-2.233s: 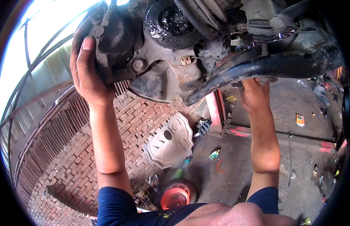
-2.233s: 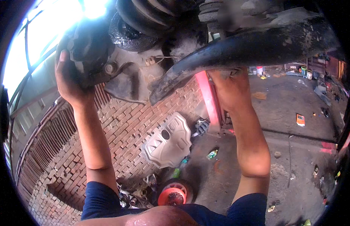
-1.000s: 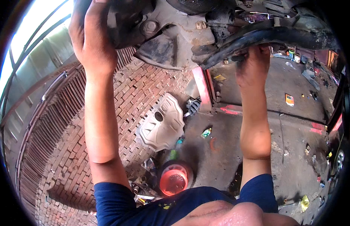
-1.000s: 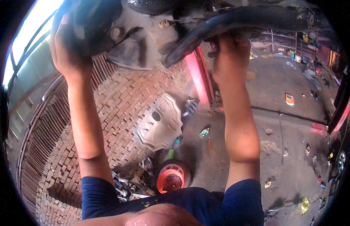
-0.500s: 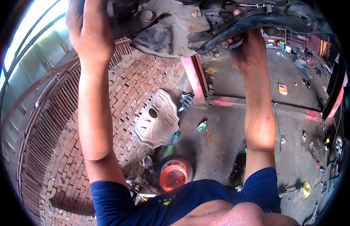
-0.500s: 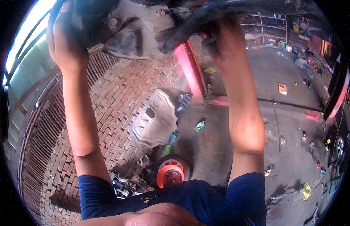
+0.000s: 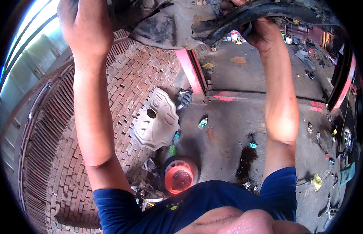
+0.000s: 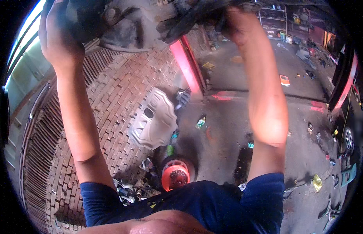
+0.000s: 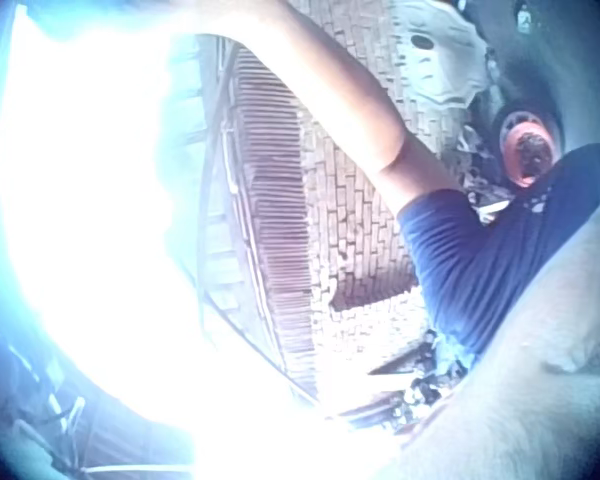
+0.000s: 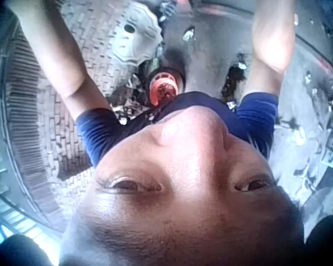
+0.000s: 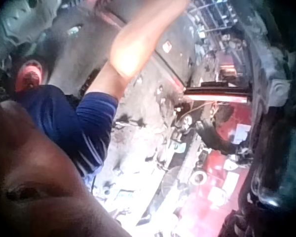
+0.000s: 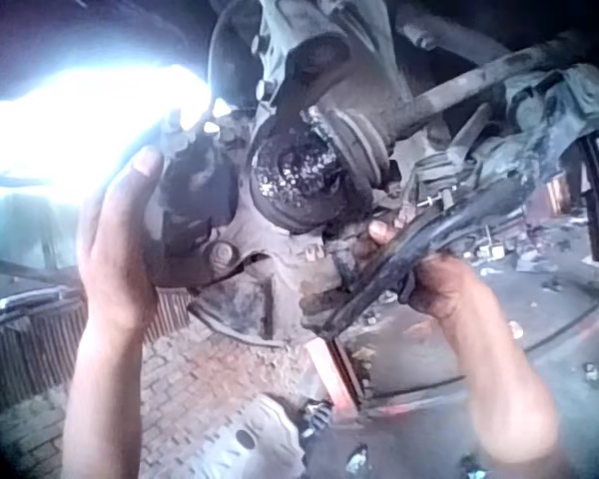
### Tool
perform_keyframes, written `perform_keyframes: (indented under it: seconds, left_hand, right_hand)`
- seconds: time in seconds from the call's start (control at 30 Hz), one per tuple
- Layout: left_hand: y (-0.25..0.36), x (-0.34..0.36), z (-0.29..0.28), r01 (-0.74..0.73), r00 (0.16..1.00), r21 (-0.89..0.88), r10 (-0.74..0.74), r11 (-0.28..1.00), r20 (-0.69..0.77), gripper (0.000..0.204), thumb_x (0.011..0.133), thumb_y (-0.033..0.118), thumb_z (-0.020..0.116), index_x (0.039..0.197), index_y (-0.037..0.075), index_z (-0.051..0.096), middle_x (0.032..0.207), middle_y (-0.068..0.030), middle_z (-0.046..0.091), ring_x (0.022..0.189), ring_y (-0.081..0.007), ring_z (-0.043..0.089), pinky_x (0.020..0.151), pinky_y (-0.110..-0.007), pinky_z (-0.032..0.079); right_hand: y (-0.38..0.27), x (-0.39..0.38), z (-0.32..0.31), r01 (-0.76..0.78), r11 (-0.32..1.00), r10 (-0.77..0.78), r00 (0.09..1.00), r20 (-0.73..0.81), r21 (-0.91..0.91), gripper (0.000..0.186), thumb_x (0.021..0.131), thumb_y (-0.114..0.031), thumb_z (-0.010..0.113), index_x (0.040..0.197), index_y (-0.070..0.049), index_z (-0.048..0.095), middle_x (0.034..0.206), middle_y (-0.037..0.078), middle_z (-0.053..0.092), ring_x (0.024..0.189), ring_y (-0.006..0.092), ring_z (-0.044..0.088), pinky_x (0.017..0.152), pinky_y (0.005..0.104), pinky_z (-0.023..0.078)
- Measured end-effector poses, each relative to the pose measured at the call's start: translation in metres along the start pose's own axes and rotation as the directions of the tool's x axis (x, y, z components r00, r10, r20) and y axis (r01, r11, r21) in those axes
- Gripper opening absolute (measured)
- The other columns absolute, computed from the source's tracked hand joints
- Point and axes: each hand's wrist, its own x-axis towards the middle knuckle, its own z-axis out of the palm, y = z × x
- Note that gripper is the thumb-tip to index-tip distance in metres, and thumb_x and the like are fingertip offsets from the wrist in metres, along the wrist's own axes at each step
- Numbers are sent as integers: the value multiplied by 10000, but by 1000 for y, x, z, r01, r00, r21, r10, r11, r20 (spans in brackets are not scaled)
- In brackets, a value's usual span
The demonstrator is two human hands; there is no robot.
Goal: The person works on the underside of a vehicle on a lift, using a screwdriver to pry components, handling small fasteners and wires, and using a long metal pry bar to move suspension parts.
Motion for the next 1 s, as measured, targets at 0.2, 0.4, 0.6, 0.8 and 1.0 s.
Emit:
perform_keyframes:
  seconds: [0.2, 0.4, 0.6, 0.8, 1.0]
  left_hand:
    - [39, 4, 7, 300, 953, -455, -242, 838, 181, 478, 1053, 264, 517, 1375, -81, 592, 1247, -159, 702, 1165, -216, 639, 1083, -338, 423]
    - [-25, -2, 4, -131, 990, -18, 130, 991, -47, 376, 1054, 143, 527, 1365, -60, 582, 1281, -214, 672, 1169, -301, 658, 1049, -400, 490]
    - [-20, -9, -9, -483, 871, 419, 469, 769, 144, 333, 1032, 36, 564, 1357, -34, 566, 1315, -268, 625, 1162, -380, 664, 981, -453, 562]
    - [-18, -12, 2, -310, 950, 4, 310, 951, 33, 344, 1064, 110, 515, 1354, -64, 577, 1314, -231, 640, 1192, -331, 640, 1028, -429, 515]
    - [36, 0, 18, 323, 938, -408, -347, 854, 14, 474, 1040, 263, 518, 1354, -84, 592, 1251, -159, 682, 1158, -228, 615, 1069, -347, 413]
  right_hand:
    - [-13, 11, -10, -9, 975, 34, 993, 109, -221, 200, 888, -174, 826, 1008, -65, 709, 937, 82, 751, 850, 225, 731, 785, 359, 602]
    - [-23, 26, -9, 6, 963, 103, 917, 386, -270, 244, 855, -171, 844, 992, -12, 721, 908, 92, 742, 822, 232, 713, 756, 348, 573]
    - [-42, 39, -20, 84, 906, 152, 850, 504, -416, 233, 871, -148, 815, 1028, -4, 722, 940, 91, 745, 824, 210, 702, 749, 333, 563]
    - [-14, 18, -18, -30, 999, 45, 921, 386, -44, 162, 888, -170, 798, 932, -53, 694, 848, 35, 696, 788, 162, 678, 703, 319, 555]
    - [-18, 30, -59, -36, 956, 93, 978, 185, -292, 308, 900, -193, 812, 1156, -72, 691, 939, 81, 752, 797, 164, 725, 603, 285, 600]
